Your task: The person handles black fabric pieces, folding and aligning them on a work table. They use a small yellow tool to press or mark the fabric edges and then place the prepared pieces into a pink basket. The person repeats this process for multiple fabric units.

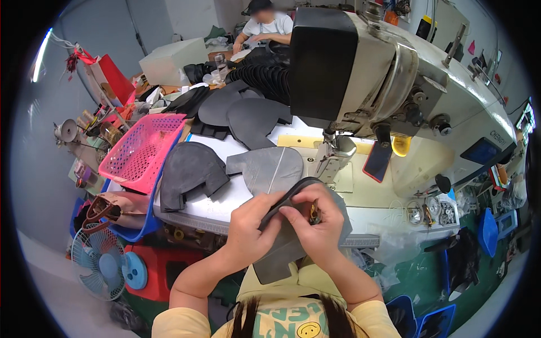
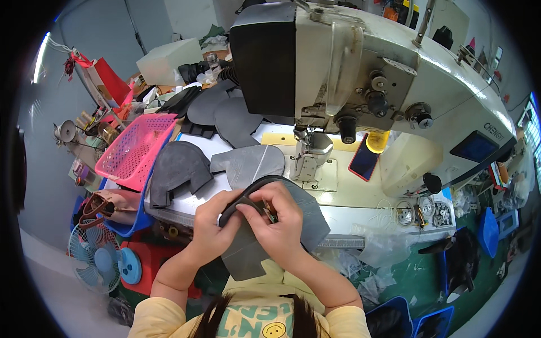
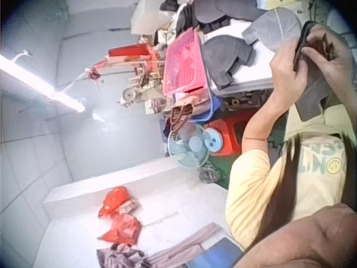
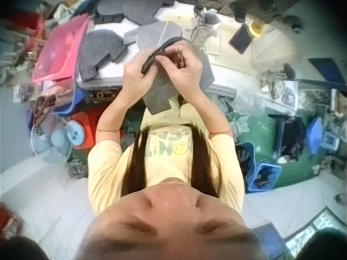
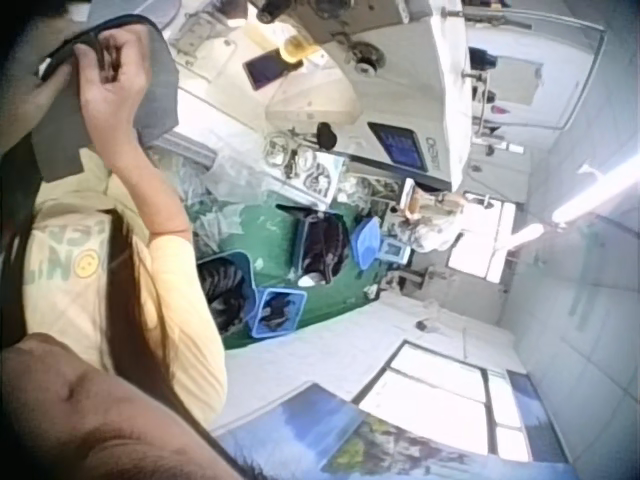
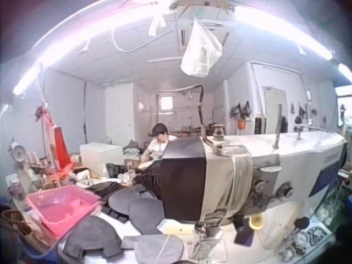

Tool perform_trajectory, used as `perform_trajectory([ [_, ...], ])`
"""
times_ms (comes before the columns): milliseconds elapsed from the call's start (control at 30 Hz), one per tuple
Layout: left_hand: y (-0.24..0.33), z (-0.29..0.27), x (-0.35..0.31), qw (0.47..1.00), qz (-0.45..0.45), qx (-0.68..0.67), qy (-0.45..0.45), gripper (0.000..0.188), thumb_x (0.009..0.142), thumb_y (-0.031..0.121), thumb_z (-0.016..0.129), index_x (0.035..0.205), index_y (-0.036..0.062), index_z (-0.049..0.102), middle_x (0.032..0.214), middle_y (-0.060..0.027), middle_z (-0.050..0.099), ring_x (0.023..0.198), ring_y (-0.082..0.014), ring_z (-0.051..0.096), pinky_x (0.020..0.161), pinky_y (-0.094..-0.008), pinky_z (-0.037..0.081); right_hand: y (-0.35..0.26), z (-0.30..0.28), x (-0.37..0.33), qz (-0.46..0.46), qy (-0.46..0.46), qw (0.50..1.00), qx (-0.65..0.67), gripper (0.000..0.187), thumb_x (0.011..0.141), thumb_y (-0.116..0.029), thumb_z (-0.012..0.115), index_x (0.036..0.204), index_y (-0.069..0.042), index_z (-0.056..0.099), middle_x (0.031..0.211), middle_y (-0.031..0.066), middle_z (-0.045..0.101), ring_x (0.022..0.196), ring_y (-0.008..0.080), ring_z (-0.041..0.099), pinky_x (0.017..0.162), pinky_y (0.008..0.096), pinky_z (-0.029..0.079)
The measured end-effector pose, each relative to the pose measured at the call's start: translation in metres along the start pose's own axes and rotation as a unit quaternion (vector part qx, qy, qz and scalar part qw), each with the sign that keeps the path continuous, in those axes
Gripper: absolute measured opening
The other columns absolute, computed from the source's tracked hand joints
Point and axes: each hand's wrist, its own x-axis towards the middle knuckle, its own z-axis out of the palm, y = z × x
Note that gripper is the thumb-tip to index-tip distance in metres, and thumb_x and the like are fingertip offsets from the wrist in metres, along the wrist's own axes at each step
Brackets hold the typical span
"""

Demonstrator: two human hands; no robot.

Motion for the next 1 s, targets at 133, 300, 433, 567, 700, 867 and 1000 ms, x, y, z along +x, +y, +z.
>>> perform_trajectory([
  [133,0.006,0.005,-0.005,0.998,0.015,0.055,-0.004,0.039,0.068,-0.009,0.061,0.106,-0.0011,0.059,0.072,-0.0136,0.055,0.06,-0.0293,0.055,0.053,-0.0349,0.044,-0.001,-0.006,-0.008,0.025,0.005,1.0,0.017,0.02,0.069,0.003,0.074,0.081,-0.001,0.058,0.078,0.0009,0.052,0.053,0.0035,0.04,0.046,0.0184,0.031],
  [300,0.011,0.007,-0.007,0.991,0.051,0.123,-0.003,0.042,0.065,-0.009,0.061,0.107,-0.0011,0.059,0.07,-0.0124,0.052,0.059,-0.0296,0.053,0.051,-0.0372,0.042,0.004,-0.014,-0.012,0.001,-0.011,1.0,0.002,0.02,0.069,0.005,0.072,0.082,-0.001,0.058,0.078,0.002,0.053,0.052,0.0046,0.04,0.046,0.0188,0.031],
  [433,0.014,0.004,-0.009,0.99,0.059,0.13,-0.016,0.045,0.064,-0.008,0.062,0.109,-0.0011,0.058,0.071,-0.0119,0.053,0.06,-0.029,0.053,0.052,-0.0376,0.043,0.005,-0.021,-0.009,0.002,-0.052,0.998,0.026,0.019,0.07,0.005,0.072,0.082,-0.001,0.058,0.077,0.0021,0.053,0.052,0.0051,0.04,0.047,0.0192,0.031],
  [567,0.013,0.003,-0.01,0.99,0.066,0.124,-0.019,0.044,0.065,-0.008,0.062,0.109,-0.0009,0.059,0.071,-0.0115,0.053,0.06,-0.0283,0.054,0.053,-0.0369,0.045,0.006,-0.03,-0.004,0.003,-0.11,0.993,0.047,0.017,0.071,0.006,0.069,0.081,-0.001,0.057,0.079,0.0026,0.053,0.058,0.0045,0.044,0.05,0.0177,0.033],
  [700,0.013,0.002,-0.011,0.992,0.05,0.109,-0.031,0.044,0.065,-0.008,0.062,0.108,0.0,0.059,0.071,-0.0116,0.054,0.061,-0.0288,0.054,0.053,-0.0358,0.045,0.009,-0.031,0.0,0.015,-0.128,0.988,0.082,0.014,0.072,0.005,0.068,0.078,-0.001,0.058,0.076,0.0021,0.053,0.053,0.0056,0.042,0.047,0.0198,0.031],
  [867,0.007,0.007,-0.019,0.991,-0.1,-0.05,-0.069,0.034,0.075,-0.004,0.061,0.109,-0.0005,0.057,0.078,-0.009,0.059,0.066,-0.018,0.059,0.057,-0.0298,0.046,0.018,-0.032,-0.001,-0.026,-0.14,0.989,0.031,0.014,0.071,0.006,0.066,0.077,-0.001,0.056,0.079,0.0045,0.054,0.055,0.0051,0.044,0.047,0.0188,0.033],
  [1000,-0.013,0.014,-0.025,0.907,-0.292,-0.297,-0.068,0.026,0.081,-0.002,0.058,0.107,-0.0052,0.057,0.095,-0.0051,0.062,0.088,-0.0079,0.055,0.074,-0.0236,0.044,0.038,-0.024,-0.001,-0.095,-0.135,0.985,-0.058,0.016,0.069,0.006,0.066,0.077,-0.002,0.055,0.078,0.0059,0.055,0.054,0.0078,0.048,0.047,0.0203,0.036],
])
